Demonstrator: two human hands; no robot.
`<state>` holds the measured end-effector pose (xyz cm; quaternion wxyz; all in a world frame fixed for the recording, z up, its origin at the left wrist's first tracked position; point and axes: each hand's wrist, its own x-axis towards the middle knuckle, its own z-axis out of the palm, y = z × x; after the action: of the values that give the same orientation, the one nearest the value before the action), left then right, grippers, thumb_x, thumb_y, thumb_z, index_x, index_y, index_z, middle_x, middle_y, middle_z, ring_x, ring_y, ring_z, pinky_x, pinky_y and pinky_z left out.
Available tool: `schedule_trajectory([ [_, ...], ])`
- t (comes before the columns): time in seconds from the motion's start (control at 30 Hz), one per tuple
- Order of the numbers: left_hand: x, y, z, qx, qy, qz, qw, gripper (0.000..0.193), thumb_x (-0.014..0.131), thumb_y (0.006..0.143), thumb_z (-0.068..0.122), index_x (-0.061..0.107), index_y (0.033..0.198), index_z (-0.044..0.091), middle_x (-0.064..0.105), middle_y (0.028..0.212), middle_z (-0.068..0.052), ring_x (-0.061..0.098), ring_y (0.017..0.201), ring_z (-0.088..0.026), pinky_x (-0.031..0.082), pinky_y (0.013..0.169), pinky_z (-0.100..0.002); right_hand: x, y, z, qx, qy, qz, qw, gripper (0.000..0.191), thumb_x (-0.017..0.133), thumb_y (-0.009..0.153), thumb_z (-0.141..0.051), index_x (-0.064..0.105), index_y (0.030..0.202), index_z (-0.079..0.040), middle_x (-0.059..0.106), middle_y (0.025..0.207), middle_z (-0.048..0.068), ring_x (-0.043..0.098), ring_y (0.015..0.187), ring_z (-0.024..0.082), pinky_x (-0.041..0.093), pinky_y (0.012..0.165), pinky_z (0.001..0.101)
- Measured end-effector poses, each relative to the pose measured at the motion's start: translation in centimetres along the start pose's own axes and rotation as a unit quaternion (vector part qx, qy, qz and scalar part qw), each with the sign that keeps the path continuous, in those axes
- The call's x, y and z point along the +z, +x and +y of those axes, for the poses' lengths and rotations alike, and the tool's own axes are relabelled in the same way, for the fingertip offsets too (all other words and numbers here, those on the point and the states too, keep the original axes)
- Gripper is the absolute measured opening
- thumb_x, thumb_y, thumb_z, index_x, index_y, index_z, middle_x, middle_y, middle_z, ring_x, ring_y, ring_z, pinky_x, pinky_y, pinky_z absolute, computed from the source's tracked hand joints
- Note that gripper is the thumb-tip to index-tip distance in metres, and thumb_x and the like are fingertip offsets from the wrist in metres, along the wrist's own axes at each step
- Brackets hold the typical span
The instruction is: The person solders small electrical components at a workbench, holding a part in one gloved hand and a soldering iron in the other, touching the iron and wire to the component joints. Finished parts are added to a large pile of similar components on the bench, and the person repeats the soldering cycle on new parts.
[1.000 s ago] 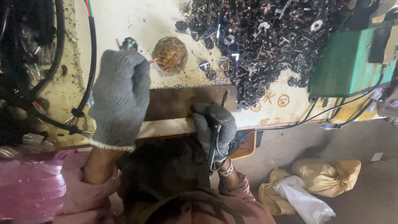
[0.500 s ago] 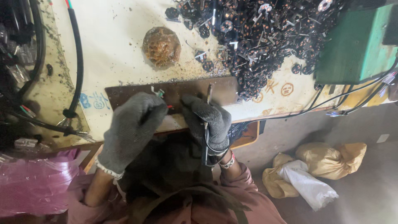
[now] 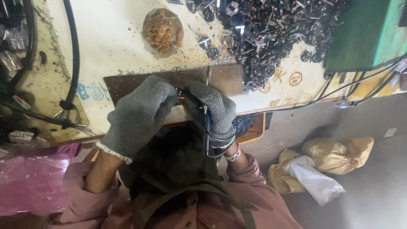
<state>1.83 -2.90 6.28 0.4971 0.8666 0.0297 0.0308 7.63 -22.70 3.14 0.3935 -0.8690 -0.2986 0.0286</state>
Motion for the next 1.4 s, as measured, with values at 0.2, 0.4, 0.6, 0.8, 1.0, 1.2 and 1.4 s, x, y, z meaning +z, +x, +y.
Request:
schedule_trajectory([
  [0.2, 2.2, -1.4, -0.9, -0.034, 0.039, 0.03, 0.998, 0.018, 0.074, 0.093, 0.008, 0.063, 0.106, 0.005, 0.064, 0.106, -0.013, 0.069, 0.09, -0.033, 0.056, 0.074, -0.041, -0.1, 0.1, 0.0, -0.031, 0.017, -0.029, 0.999, 0.047, 0.089, 0.081, -0.009, 0.065, 0.122, -0.012, 0.076, 0.102, 0.006, 0.076, 0.089, 0.027, 0.06, 0.082, 0.0348],
  [0.4, 2.4, -0.9, -1.4, 0.017, 0.083, 0.054, 0.995, 0.02, 0.075, 0.092, 0.01, 0.063, 0.107, 0.007, 0.066, 0.116, -0.012, 0.07, 0.098, -0.032, 0.059, 0.079, -0.038, -0.1, 0.1, -0.4, 0.031, 0.095, -0.033, 0.994, 0.047, 0.088, 0.087, -0.005, 0.066, 0.128, -0.015, 0.077, 0.114, 0.008, 0.079, 0.097, 0.022, 0.065, 0.081, 0.029],
  [0.6, 2.7, -1.1, -1.6, 0.002, 0.088, 0.052, 0.995, 0.017, 0.075, 0.092, 0.011, 0.064, 0.105, 0.006, 0.067, 0.114, -0.011, 0.07, 0.097, -0.032, 0.058, 0.078, -0.039, 0.0, 0.1, 0.1, -0.003, 0.057, -0.023, 0.998, 0.045, 0.09, 0.086, -0.008, 0.064, 0.123, -0.012, 0.076, 0.112, 0.01, 0.079, 0.098, 0.025, 0.064, 0.087, 0.0343],
  [0.8, 2.8, -1.2, -1.9, 0.009, 0.09, 0.055, 0.994, 0.017, 0.074, 0.091, 0.009, 0.063, 0.104, 0.006, 0.067, 0.114, -0.012, 0.07, 0.097, -0.031, 0.058, 0.079, -0.038, -0.8, -1.2, 1.5, -0.005, 0.079, -0.003, 0.997, 0.034, 0.083, 0.087, -0.012, 0.065, 0.116, -0.012, 0.075, 0.107, 0.01, 0.076, 0.094, 0.027, 0.061, 0.082, 0.036],
  [1.0, 2.8, -0.9, -2.1, -0.007, 0.067, 0.043, 0.997, 0.02, 0.073, 0.087, 0.009, 0.064, 0.104, 0.005, 0.067, 0.115, -0.012, 0.07, 0.098, -0.032, 0.058, 0.08, -0.039, -0.4, -3.7, 1.9, -0.012, -0.01, -0.003, 1.0, 0.021, 0.077, 0.087, -0.013, 0.067, 0.106, -0.013, 0.074, 0.097, 0.009, 0.075, 0.084, 0.028, 0.06, 0.075, 0.0367],
  [1.2, 3.1, -0.6, -1.9, -0.032, 0.103, 0.045, 0.993, 0.012, 0.074, 0.095, 0.012, 0.063, 0.101, 0.008, 0.065, 0.109, -0.009, 0.069, 0.094, -0.031, 0.057, 0.075, -0.041, 0.0, -2.9, 2.3, -0.076, 0.067, -0.008, 0.995, 0.011, 0.071, 0.089, -0.011, 0.068, 0.099, -0.012, 0.074, 0.089, 0.008, 0.075, 0.076, 0.027, 0.06, 0.069, 0.037],
  [1.4, 3.4, -0.4, -1.9, -0.03, 0.076, 0.073, 0.994, 0.01, 0.074, 0.093, 0.011, 0.065, 0.098, 0.009, 0.065, 0.107, -0.01, 0.068, 0.092, -0.03, 0.057, 0.073, -0.039, 0.0, -2.8, 1.6, -0.002, 0.076, -0.007, 0.997, 0.012, 0.073, 0.085, -0.007, 0.073, 0.096, -0.011, 0.071, 0.08, 0.007, 0.071, 0.069, 0.028, 0.056, 0.064, 0.0373],
])
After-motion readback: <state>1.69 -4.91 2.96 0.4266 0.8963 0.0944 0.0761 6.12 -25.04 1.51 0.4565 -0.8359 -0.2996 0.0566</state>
